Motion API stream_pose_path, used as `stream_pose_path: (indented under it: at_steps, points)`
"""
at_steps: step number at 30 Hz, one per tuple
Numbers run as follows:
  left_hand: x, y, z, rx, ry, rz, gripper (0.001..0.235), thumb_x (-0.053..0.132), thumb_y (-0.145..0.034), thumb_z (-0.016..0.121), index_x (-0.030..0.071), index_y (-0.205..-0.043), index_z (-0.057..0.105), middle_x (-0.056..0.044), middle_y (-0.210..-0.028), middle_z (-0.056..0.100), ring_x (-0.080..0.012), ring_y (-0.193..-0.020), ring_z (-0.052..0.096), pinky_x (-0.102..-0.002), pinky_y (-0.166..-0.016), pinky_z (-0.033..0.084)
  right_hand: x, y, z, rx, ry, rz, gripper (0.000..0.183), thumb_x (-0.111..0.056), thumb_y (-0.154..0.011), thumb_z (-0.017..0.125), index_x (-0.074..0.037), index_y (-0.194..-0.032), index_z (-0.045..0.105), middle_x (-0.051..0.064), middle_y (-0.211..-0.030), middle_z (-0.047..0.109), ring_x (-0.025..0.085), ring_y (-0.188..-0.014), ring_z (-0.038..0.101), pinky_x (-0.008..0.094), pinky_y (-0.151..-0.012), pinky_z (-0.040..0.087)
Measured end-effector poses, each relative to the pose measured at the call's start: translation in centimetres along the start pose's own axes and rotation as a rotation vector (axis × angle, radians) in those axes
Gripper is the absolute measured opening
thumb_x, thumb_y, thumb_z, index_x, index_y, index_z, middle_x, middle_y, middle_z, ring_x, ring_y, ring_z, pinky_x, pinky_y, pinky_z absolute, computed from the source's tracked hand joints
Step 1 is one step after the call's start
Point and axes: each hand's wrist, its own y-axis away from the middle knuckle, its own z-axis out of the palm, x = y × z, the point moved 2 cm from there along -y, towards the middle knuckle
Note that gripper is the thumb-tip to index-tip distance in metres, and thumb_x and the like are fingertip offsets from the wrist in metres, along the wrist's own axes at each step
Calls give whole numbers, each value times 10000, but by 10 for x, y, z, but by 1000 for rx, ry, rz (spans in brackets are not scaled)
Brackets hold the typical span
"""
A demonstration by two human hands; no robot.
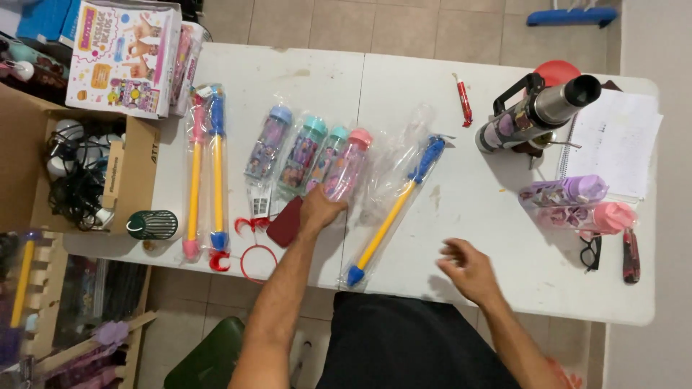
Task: Assembling plastic water bottles by inserting straws into lids and screwing the lids onto the bottles.
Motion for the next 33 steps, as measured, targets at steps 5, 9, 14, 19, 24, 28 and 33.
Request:
stream_pose_path:
  at_steps: [5,9,14,19,24,28,33]
  points:
    - [14,39,27,274,27,256,610,504,-661,786,89,-1086,645,-188,-1048,632,-438,-1077,642,-536,-922,526,-53,-89,139,-327,-428,134,766,-240,-853,824,45,-1464,463,302,-1259,659,398,-1124,694,508,-956,566]
    - [-10,30,72,349,-69,496,550,246,-640,732,79,-1152,617,-167,-1078,590,-435,-1069,602,-544,-925,503,-57,-145,227,-62,-756,456,886,-531,-809,896,72,-1365,560,196,-1110,648,295,-995,644,458,-804,565]
    - [2,41,28,67,-518,472,733,341,-708,675,190,-1413,539,-96,-1539,419,-350,-1475,285,-643,-1142,239,-66,-145,230,89,-361,553,883,-472,-528,1003,-58,-1231,667,169,-1184,716,330,-1162,682,429,-968,559]
    - [-18,15,29,139,-705,575,774,360,-746,748,260,-1470,491,-116,-1645,308,-375,-1506,259,-747,-1159,100,-48,-148,211,46,-326,510,772,-338,-494,994,-83,-1157,692,109,-1068,736,287,-1061,717,412,-888,595]
    - [-43,-18,49,293,-710,687,735,263,-820,704,279,-1510,450,-151,-1677,236,-360,-1493,300,-768,-1133,139,-73,-134,183,1,-805,528,422,-82,-672,893,-14,-1006,644,68,-750,635,193,-604,680,320,-433,564]
    - [-64,-41,66,423,-703,797,595,279,-888,537,336,-1476,472,-124,-1675,271,-319,-1471,362,-763,-1112,150,-74,-129,176,-59,-868,512,393,-102,-701,896,-65,-1003,648,56,-722,645,164,-531,665,269,-335,511]
    - [-67,-46,70,534,-700,787,503,149,-956,432,346,-1409,522,-101,-1693,264,-298,-1473,369,-791,-1067,79,-23,-136,197,-117,-1065,547,323,-98,-725,853,-20,-964,651,104,-764,679,263,-667,729,426,-545,611]
